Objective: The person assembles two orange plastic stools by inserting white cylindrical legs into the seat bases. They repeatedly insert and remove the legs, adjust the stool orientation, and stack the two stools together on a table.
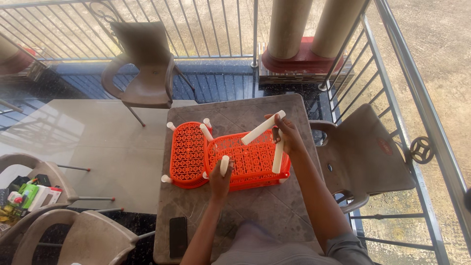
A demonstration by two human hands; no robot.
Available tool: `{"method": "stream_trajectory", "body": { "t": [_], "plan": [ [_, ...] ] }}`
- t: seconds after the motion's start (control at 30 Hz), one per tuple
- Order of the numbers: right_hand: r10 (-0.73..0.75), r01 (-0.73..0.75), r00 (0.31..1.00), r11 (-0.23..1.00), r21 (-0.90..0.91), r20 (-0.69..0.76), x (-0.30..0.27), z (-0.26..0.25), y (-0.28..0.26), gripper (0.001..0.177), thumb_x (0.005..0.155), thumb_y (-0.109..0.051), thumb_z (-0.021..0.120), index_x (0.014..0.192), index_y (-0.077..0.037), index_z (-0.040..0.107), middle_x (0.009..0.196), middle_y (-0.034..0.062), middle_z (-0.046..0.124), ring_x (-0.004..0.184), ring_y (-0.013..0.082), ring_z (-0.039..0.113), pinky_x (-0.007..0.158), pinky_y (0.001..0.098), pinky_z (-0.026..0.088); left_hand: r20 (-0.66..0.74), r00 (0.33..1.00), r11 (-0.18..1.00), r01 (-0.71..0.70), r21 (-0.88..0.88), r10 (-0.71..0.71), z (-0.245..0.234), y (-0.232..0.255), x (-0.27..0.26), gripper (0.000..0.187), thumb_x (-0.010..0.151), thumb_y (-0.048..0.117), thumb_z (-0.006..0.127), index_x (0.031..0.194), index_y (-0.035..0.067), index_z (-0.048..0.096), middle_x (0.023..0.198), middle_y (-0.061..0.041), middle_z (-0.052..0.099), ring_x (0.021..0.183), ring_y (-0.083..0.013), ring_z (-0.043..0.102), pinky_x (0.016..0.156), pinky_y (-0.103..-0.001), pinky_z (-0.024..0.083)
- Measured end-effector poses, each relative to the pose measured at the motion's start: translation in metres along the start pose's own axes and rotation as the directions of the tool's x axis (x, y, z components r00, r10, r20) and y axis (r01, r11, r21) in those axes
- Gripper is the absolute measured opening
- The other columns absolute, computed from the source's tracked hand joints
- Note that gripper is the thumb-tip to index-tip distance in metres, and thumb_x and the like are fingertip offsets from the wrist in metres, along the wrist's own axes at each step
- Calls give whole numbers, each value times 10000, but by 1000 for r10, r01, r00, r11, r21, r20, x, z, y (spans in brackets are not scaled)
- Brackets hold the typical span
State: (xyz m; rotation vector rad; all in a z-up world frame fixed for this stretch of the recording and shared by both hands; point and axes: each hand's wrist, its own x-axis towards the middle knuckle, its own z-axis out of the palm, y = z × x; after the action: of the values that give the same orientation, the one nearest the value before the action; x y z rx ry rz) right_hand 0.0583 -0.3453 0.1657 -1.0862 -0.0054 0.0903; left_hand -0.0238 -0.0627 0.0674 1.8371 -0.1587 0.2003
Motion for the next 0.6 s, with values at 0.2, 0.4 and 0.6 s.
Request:
{"method": "stream_trajectory", "body": {
  "t": [0.2, 0.4, 0.6],
  "plan": [
    [-15, 129, 986, 700, -702, 166, -25, 77, 27, 490, 932, -322, 723, 1351, -164, 526, 1037, 117, 758, 906, 182, 748, 754, 342, 595, -257, 919, 919, 204, -338, -299, -61, -15, -23, 231, 1019, 180, 639, 1194, 33, 671, 855, -79, 742, 604, -137, 683, 484, -268, 498],
    [84, 314, 914, 476, -821, 398, -36, 145, 88, 464, 965, -355, 672, 1363, -184, 505, 1100, 103, 761, 931, 316, 750, 765, 449, 560, -312, 827, 883, 419, -210, -467, -100, -31, -58, 242, 995, 186, 649, 1212, 80, 667, 975, -45, 773, 678, -119, 719, 494, -256, 493],
    [19, 429, 879, 402, -809, 476, -41, 160, 131, 373, 924, -325, 718, 1250, -177, 610, 925, 72, 769, 738, 280, 732, 633, 448, 526, -184, 881, 893, 397, -212, -435, -79, -57, -83, 412, 941, 146, 689, 1345, 80, 649, 1117, -32, 752, 802, -81, 671, 578, -253, 547]
  ]
}}
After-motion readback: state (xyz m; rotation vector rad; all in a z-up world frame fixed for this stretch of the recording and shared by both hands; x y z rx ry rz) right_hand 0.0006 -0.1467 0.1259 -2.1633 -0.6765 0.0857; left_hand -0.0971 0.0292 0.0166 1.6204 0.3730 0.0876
